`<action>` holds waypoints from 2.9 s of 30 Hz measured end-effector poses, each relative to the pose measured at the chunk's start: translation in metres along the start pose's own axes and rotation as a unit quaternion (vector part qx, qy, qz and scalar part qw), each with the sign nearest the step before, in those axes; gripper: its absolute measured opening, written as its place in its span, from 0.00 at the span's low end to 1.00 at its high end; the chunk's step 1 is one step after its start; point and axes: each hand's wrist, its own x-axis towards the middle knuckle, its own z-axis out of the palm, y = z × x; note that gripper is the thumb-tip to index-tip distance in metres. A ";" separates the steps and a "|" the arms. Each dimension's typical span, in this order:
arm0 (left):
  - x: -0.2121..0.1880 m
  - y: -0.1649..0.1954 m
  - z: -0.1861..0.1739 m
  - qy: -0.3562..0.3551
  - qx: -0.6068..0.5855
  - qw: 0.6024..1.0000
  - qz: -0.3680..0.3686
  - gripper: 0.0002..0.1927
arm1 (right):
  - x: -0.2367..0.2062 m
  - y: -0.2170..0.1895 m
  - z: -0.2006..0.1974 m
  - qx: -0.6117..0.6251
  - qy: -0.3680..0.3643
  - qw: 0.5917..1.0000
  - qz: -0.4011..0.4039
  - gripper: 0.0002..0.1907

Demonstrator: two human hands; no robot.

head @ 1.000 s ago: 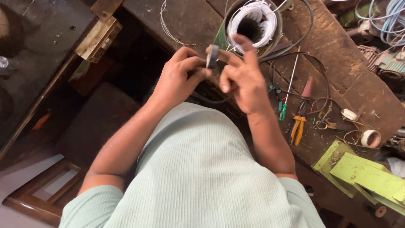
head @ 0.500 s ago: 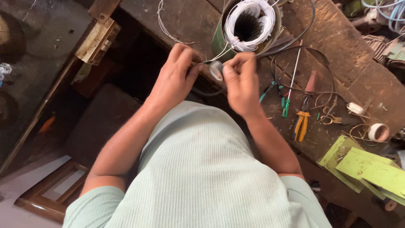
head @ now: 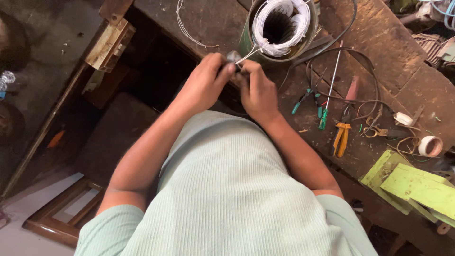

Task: The person strips insulation from several colored wires, twists them together, and wraps the joint with electrical tape. They use pliers and scissors to cut and strip the wires, then secure the connection with tape.

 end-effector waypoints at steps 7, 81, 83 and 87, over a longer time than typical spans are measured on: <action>-0.009 0.002 -0.013 0.081 0.058 0.975 0.200 0.10 | 0.021 -0.031 -0.046 0.397 -0.026 0.912 0.102 0.09; -0.001 0.000 0.023 0.223 0.204 0.897 0.323 0.07 | -0.034 0.164 -0.162 -0.420 0.169 0.891 0.030 0.17; 0.003 -0.004 0.026 0.216 0.188 0.917 0.276 0.06 | -0.033 0.160 -0.154 -0.349 0.199 0.916 0.000 0.15; 0.012 -0.021 0.026 0.107 0.074 0.979 0.159 0.11 | -0.028 0.113 -0.110 -0.223 0.174 0.959 0.009 0.14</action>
